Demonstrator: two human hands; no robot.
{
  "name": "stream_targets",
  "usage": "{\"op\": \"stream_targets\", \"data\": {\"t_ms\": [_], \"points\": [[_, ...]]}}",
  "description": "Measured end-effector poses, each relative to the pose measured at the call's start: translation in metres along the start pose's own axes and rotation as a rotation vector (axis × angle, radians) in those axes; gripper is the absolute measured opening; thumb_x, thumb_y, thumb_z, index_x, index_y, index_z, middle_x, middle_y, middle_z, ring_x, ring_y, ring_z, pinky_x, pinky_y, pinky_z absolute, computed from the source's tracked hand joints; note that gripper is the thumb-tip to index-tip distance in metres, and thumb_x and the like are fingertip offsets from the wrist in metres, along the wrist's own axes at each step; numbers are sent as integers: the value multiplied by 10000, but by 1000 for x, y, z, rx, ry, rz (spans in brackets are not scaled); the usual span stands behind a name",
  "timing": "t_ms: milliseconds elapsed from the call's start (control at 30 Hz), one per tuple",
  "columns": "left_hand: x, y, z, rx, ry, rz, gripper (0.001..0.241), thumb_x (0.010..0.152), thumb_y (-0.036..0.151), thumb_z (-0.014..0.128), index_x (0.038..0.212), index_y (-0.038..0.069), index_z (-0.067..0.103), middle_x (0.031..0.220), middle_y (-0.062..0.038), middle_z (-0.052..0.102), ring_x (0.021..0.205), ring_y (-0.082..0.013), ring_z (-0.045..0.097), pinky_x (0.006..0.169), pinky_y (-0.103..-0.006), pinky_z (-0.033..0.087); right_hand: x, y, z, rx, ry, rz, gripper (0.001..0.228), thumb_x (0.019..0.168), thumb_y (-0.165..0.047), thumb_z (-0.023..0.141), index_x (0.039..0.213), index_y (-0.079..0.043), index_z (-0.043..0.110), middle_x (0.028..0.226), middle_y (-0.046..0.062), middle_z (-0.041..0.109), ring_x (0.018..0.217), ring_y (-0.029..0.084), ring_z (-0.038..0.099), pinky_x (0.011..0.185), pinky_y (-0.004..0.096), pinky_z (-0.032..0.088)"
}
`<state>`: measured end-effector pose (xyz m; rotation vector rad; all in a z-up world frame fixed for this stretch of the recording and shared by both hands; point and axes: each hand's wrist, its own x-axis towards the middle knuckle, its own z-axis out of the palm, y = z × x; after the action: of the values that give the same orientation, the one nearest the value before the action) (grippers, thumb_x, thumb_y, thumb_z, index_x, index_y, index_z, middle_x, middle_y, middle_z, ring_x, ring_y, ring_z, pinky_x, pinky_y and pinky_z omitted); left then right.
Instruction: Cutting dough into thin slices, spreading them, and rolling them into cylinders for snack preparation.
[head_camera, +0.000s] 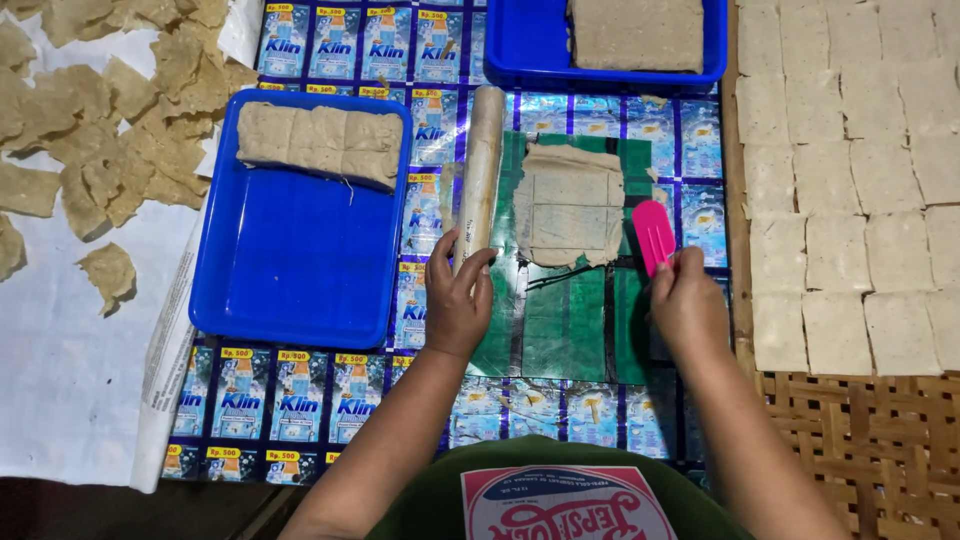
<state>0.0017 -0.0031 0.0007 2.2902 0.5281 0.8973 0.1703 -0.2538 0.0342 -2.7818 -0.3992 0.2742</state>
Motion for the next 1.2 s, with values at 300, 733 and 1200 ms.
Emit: {"op": "stream_targets", "data": {"t_ms": [300,733,1200], "points": [[0,0,2,-11,4,-2,268,1004,132,566,1203,254,698,1436,-154,459,1320,-380,512,1097,-511,447,-37,-31,25,15,-71,3,266,1073,-302,442,1240,-98,415,823,300,701,838,547,708,749,623,553],[1,1,-1,-20,-4,-9,265,991,118,573,1187,236,706,1430,-163,463,1315,-383,517,1101,-503,451,-35,-38,32,46,-82,-16,258,1039,-247,456,1200,-49,426,820,353,684,857,581,686,765,637,540],[1,0,-1,-19,-13,-9,268,1000,122,563,1202,240,693,1434,-159,451,1316,-383,508,1099,-507,449,-29,-42,20,-101,-73,-100,203,1049,-166,459,1228,-73,482,811,266,726,794,504,737,702,609,593]]}}
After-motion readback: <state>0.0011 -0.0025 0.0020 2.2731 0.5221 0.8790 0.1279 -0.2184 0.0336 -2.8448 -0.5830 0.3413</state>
